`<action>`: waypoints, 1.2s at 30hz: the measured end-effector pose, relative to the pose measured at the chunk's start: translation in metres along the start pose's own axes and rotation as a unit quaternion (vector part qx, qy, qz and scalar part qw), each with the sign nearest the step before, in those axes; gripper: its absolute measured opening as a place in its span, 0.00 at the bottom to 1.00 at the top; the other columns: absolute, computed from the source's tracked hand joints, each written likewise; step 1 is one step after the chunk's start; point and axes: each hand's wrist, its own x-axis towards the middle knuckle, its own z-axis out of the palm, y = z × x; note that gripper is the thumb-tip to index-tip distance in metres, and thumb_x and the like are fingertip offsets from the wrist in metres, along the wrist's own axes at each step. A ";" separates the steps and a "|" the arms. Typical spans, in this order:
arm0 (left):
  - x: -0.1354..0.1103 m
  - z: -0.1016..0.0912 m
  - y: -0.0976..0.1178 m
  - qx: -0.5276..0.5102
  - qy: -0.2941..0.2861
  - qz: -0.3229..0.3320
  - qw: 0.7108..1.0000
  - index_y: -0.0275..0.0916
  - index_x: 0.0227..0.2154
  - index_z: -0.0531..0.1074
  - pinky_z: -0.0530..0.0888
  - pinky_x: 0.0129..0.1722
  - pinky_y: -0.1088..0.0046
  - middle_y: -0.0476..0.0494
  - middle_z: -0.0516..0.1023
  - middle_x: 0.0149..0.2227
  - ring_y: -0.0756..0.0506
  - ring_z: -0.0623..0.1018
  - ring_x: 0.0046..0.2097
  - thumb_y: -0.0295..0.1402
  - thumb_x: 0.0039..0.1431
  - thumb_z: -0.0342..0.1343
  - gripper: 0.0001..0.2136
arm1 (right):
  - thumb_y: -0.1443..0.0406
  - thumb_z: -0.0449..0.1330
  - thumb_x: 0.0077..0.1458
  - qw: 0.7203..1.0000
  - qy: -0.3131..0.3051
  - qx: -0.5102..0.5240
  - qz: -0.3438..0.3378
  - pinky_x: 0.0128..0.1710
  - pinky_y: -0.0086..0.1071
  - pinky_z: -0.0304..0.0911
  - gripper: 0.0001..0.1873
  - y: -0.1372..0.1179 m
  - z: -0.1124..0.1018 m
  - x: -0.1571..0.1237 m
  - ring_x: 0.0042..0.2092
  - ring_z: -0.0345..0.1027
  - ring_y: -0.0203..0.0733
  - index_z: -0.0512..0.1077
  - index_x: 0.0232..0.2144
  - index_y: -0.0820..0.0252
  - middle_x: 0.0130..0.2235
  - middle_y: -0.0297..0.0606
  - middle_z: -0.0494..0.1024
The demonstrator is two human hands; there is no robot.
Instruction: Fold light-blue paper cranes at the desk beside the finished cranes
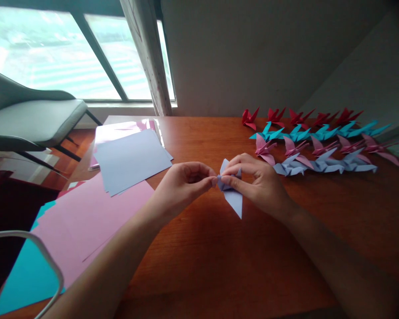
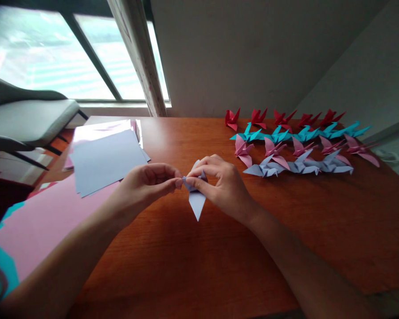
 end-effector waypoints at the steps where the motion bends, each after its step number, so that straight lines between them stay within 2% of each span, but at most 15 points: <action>1: 0.000 0.000 0.000 0.002 -0.001 0.001 1.000 0.35 0.28 0.78 0.68 0.31 0.77 0.47 0.79 0.29 0.51 0.74 0.31 0.40 0.49 0.69 0.12 | 0.65 0.66 0.57 1.000 0.000 -0.003 -0.004 0.40 0.38 0.65 0.03 0.000 0.000 0.000 0.39 0.71 0.43 0.79 0.30 0.54 0.33 0.36 0.78; 14: 0.000 -0.004 -0.003 0.064 -0.031 0.028 0.997 0.35 0.30 0.76 0.68 0.31 0.76 0.47 0.78 0.29 0.51 0.74 0.31 0.36 0.54 0.63 0.08 | 0.65 0.66 0.58 0.999 -0.032 -0.016 -0.025 0.41 0.36 0.65 0.05 0.006 -0.003 0.000 0.39 0.70 0.41 0.78 0.29 0.55 0.33 0.35 0.78; 19: 0.000 -0.004 -0.005 0.138 -0.024 0.070 0.988 0.35 0.30 0.76 0.66 0.29 0.76 0.48 0.75 0.28 0.51 0.71 0.30 0.34 0.57 0.59 0.07 | 0.66 0.66 0.58 0.998 -0.015 -0.037 -0.044 0.40 0.36 0.65 0.04 0.008 -0.001 0.000 0.39 0.70 0.41 0.78 0.30 0.56 0.34 0.36 0.78; 28: 0.001 -0.002 -0.005 0.101 -0.016 0.044 0.994 0.34 0.30 0.74 0.67 0.30 0.75 0.48 0.75 0.29 0.50 0.71 0.30 0.35 0.56 0.60 0.08 | 0.67 0.66 0.57 0.995 0.014 -0.067 -0.067 0.40 0.37 0.66 0.02 0.008 0.003 -0.001 0.39 0.70 0.42 0.79 0.32 0.57 0.33 0.37 0.78; 36: 0.000 -0.002 -0.005 0.187 -0.006 0.101 0.977 0.35 0.29 0.74 0.66 0.28 0.75 0.49 0.74 0.27 0.50 0.70 0.29 0.33 0.59 0.57 0.07 | 0.66 0.66 0.58 0.989 0.015 -0.114 -0.097 0.39 0.37 0.65 0.03 0.009 0.003 -0.001 0.39 0.69 0.44 0.78 0.31 0.58 0.33 0.38 0.78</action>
